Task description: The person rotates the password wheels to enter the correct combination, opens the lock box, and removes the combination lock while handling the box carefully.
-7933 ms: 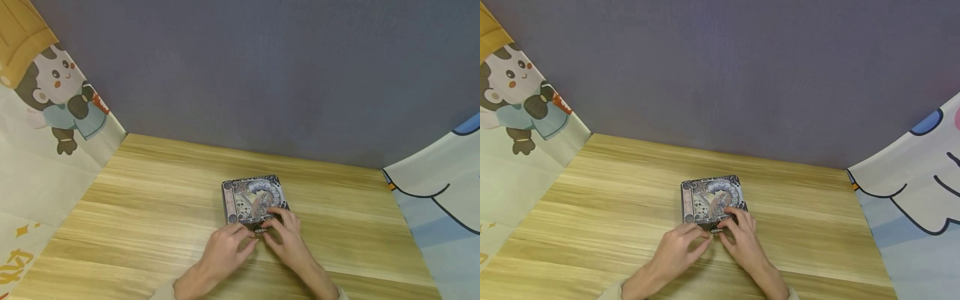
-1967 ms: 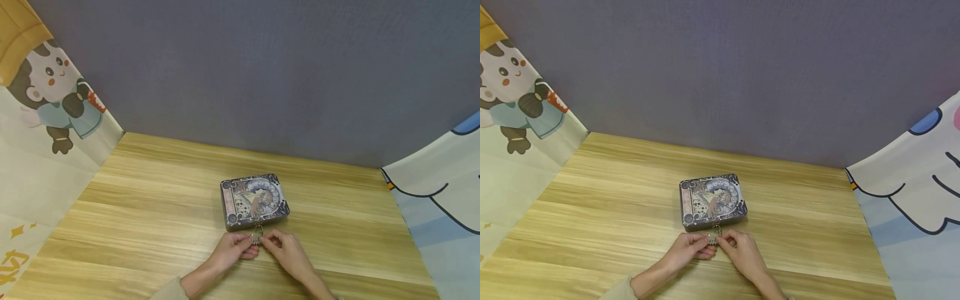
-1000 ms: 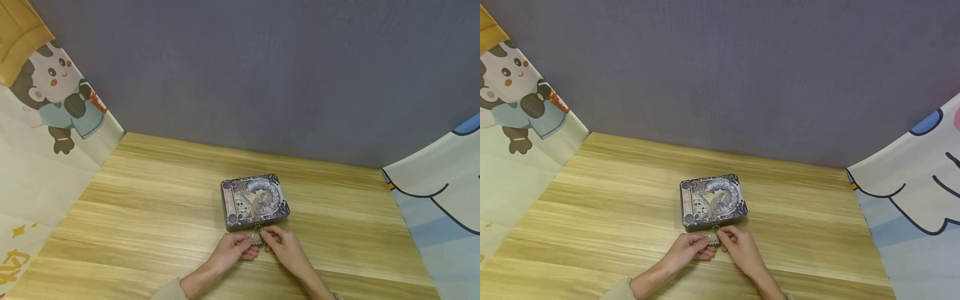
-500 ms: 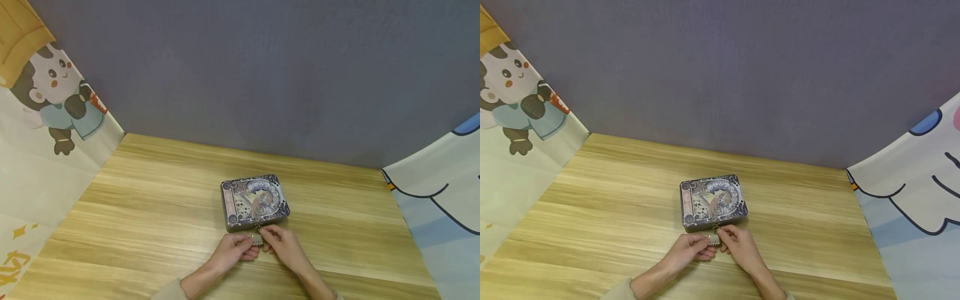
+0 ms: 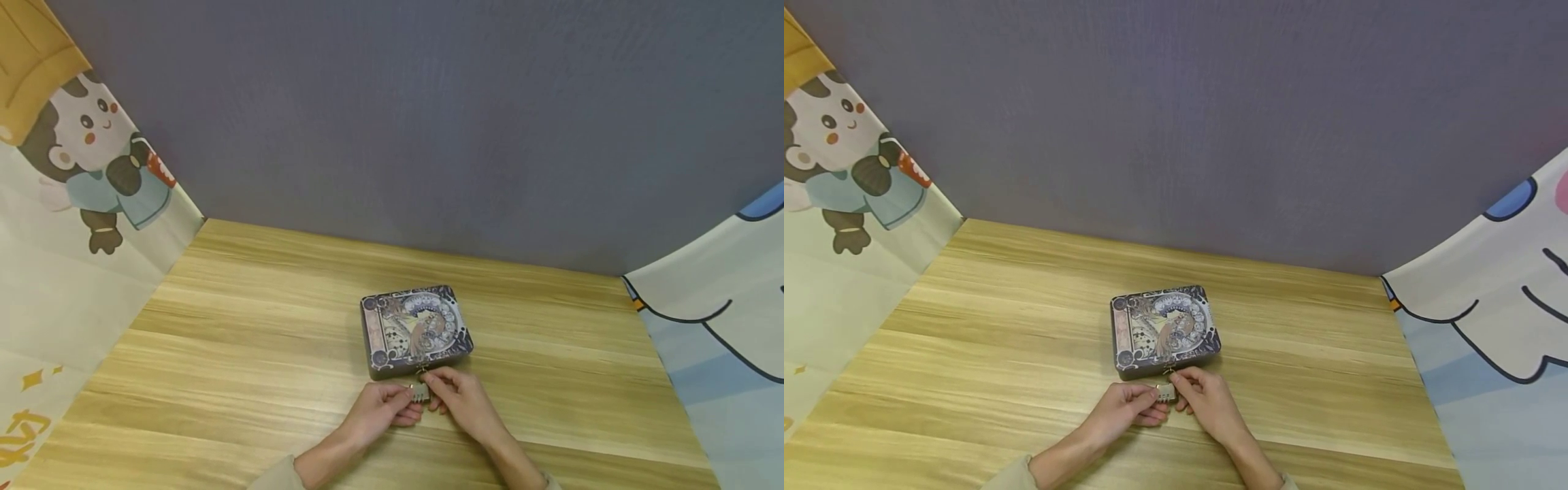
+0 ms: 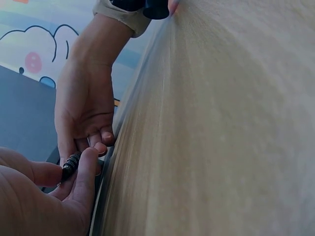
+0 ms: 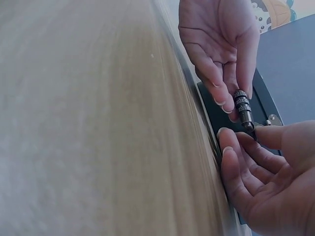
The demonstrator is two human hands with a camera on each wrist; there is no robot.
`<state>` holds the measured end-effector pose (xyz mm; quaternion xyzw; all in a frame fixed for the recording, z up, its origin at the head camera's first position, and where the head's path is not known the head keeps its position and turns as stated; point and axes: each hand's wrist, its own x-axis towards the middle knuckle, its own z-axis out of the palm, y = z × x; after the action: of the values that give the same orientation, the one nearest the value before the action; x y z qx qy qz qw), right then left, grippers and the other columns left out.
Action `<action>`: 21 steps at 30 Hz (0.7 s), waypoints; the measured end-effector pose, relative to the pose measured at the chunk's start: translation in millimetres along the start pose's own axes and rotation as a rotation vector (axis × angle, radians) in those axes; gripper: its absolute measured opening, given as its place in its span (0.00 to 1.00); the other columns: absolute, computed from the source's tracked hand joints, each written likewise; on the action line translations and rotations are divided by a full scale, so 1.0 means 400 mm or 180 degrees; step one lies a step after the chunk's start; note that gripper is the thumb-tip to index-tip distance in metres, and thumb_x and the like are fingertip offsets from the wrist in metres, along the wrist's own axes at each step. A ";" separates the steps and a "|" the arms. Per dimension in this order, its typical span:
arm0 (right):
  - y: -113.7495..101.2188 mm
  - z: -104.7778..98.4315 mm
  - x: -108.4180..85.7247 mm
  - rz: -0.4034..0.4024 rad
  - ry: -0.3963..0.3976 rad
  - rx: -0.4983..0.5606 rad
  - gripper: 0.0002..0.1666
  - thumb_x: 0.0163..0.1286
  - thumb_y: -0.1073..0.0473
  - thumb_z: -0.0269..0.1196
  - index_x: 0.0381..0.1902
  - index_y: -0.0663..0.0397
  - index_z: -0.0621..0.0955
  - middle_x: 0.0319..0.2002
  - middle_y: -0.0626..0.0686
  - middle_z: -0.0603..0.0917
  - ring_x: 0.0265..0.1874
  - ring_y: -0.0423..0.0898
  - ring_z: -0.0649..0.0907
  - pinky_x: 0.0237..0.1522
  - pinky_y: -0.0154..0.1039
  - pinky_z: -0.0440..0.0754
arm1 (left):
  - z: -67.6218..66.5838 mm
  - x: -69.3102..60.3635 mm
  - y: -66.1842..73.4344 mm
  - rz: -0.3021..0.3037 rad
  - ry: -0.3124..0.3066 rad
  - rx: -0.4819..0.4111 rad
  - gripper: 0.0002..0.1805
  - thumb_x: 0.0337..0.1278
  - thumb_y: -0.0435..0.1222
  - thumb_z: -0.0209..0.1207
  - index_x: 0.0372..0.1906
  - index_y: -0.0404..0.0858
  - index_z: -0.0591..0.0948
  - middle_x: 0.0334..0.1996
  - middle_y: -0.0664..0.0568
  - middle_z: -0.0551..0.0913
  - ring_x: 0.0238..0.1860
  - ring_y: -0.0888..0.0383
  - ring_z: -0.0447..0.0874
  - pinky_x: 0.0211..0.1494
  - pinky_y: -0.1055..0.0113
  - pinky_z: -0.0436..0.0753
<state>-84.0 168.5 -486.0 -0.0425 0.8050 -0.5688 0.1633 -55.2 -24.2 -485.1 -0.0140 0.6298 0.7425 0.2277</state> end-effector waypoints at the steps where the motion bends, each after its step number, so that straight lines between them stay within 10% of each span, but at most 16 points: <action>1: 0.000 0.000 0.000 -0.0006 -0.0003 0.0001 0.16 0.76 0.56 0.63 0.47 0.67 0.85 0.25 0.54 0.86 0.22 0.41 0.83 0.26 0.33 0.85 | 0.000 0.000 0.000 -0.0007 0.0003 0.0006 0.15 0.74 0.29 0.53 0.50 0.16 0.80 0.38 0.32 0.88 0.39 0.46 0.92 0.46 0.61 0.91; 21: 0.004 -0.005 -0.001 -0.0007 -0.0058 0.0135 0.17 0.76 0.56 0.64 0.45 0.69 0.85 0.25 0.57 0.86 0.22 0.41 0.83 0.27 0.33 0.86 | -0.001 0.001 0.002 -0.0039 0.0023 0.0067 0.15 0.75 0.29 0.52 0.51 0.17 0.79 0.39 0.30 0.87 0.40 0.43 0.92 0.46 0.60 0.91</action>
<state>-84.1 170.7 -486.7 -0.0450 0.7912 -0.5855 0.1708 -55.9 -24.7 -484.7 -0.0182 0.6383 0.7344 0.2300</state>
